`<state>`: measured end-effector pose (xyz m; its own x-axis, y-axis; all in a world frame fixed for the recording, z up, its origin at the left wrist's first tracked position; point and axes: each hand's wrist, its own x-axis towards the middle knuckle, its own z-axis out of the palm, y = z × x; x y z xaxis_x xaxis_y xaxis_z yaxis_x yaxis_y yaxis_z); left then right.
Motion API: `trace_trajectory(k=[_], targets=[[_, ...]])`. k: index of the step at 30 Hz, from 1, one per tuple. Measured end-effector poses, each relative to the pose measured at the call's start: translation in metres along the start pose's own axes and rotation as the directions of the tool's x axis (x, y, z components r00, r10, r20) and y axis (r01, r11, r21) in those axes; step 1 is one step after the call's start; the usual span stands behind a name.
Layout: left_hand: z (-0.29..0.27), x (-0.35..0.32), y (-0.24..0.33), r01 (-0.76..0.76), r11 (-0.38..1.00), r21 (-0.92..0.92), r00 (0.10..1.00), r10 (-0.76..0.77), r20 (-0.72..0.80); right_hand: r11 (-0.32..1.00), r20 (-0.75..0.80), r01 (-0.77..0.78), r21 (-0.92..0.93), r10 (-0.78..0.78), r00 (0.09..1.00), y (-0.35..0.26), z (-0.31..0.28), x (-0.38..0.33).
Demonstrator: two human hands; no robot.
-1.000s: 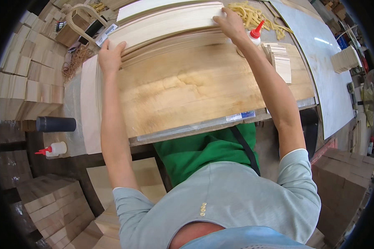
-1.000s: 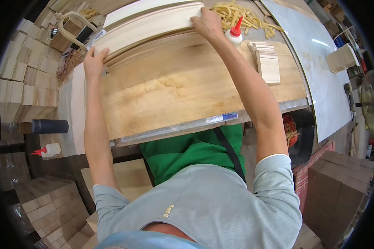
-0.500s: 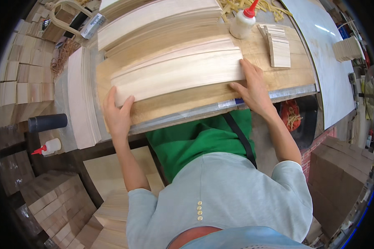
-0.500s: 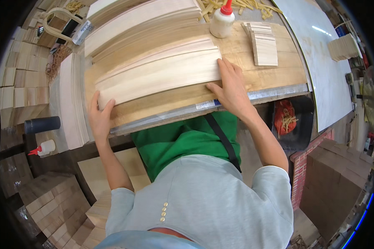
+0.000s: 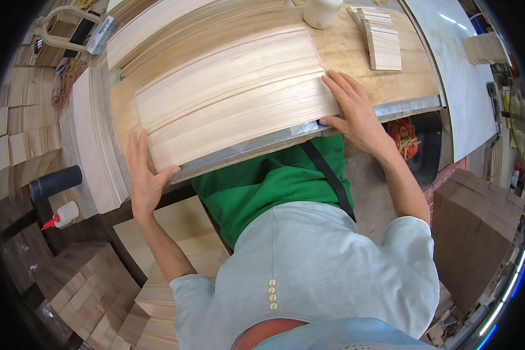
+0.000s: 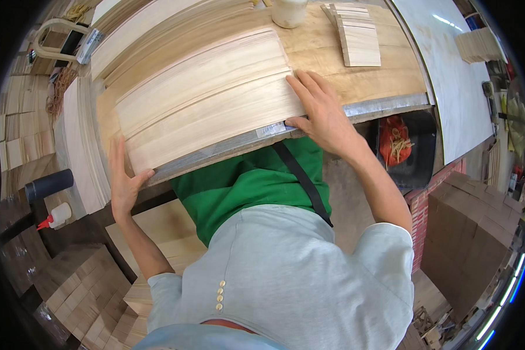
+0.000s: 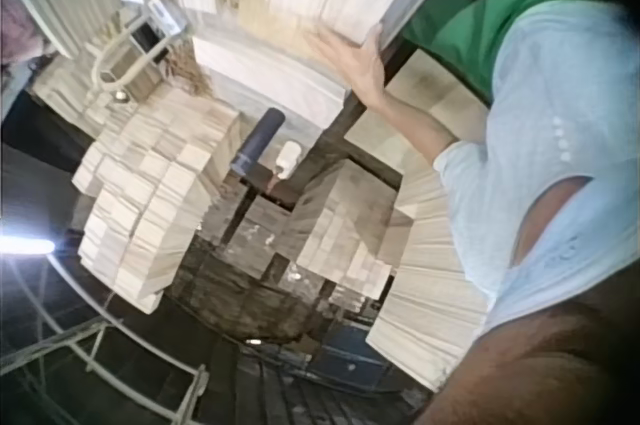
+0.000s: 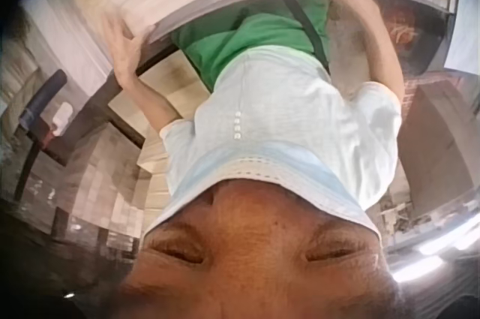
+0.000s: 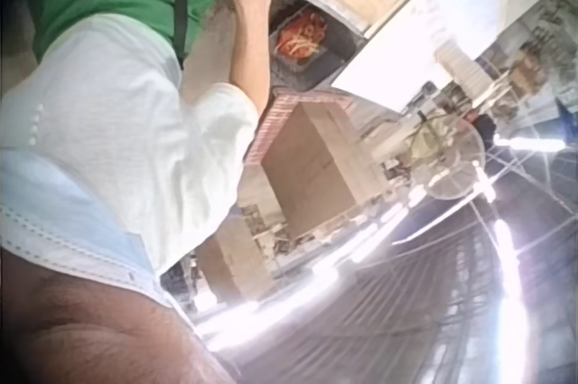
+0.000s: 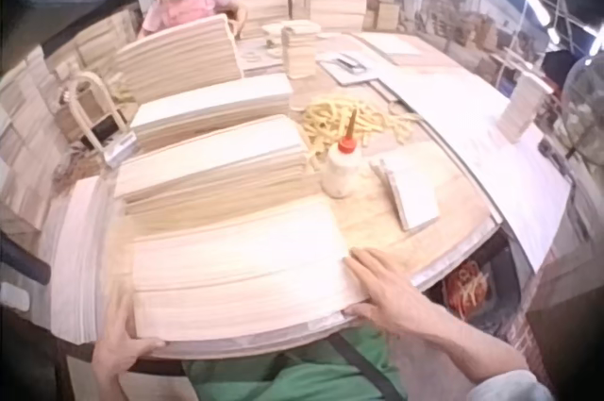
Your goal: The person is applying wood glue to panels and assembling them into a box structure.
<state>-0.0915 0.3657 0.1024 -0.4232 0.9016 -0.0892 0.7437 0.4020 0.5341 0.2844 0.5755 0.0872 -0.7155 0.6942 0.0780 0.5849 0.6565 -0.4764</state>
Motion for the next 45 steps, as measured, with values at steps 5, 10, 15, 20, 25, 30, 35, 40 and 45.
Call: trace_trajectory(k=[5,10,15,20,25,30,35,40,45], targets=[[0.001,0.018,-0.01,-0.049,0.993,-0.103,0.992,0.06,0.109,0.998,0.083,0.046,0.032,-0.049,0.995,0.021,-0.004,0.016],[0.009,0.018,-0.013,-0.075,0.994,-0.079,0.992,0.082,0.097,0.998,0.127,0.06,0.033,-0.064,0.99,0.026,-0.008,0.019],[0.012,0.018,-0.013,-0.085,0.994,-0.075,0.993,0.09,0.079,0.995,0.126,0.103,-0.001,-0.102,0.987,0.028,-0.005,0.016],[0.01,0.014,-0.009,-0.066,0.985,-0.158,0.995,0.076,0.058,0.96,-0.041,-0.08,0.269,0.094,0.995,0.03,-0.016,0.028],[0.009,0.022,0.01,-0.166,0.986,-0.032,0.986,0.166,-0.007,0.869,-0.445,-0.127,0.478,0.364,0.818,0.064,-0.006,0.095],[0.01,0.022,0.023,-0.238,0.969,-0.064,0.971,0.236,-0.035,0.824,-0.413,-0.192,0.532,0.451,0.791,0.056,0.002,0.139],[0.014,0.025,0.038,-0.325,0.946,0.0,0.942,0.324,-0.088,0.774,-0.459,-0.158,0.613,0.511,0.726,0.055,0.012,0.152],[0.03,0.036,0.074,-0.402,0.872,-0.278,0.914,0.365,-0.177,0.738,-0.281,-0.075,0.671,0.347,0.895,0.015,-0.019,0.127],[0.063,0.054,0.132,-0.121,0.358,-0.926,0.975,0.218,-0.043,0.854,0.044,0.07,0.515,-0.108,0.993,-0.062,-0.028,0.091]])
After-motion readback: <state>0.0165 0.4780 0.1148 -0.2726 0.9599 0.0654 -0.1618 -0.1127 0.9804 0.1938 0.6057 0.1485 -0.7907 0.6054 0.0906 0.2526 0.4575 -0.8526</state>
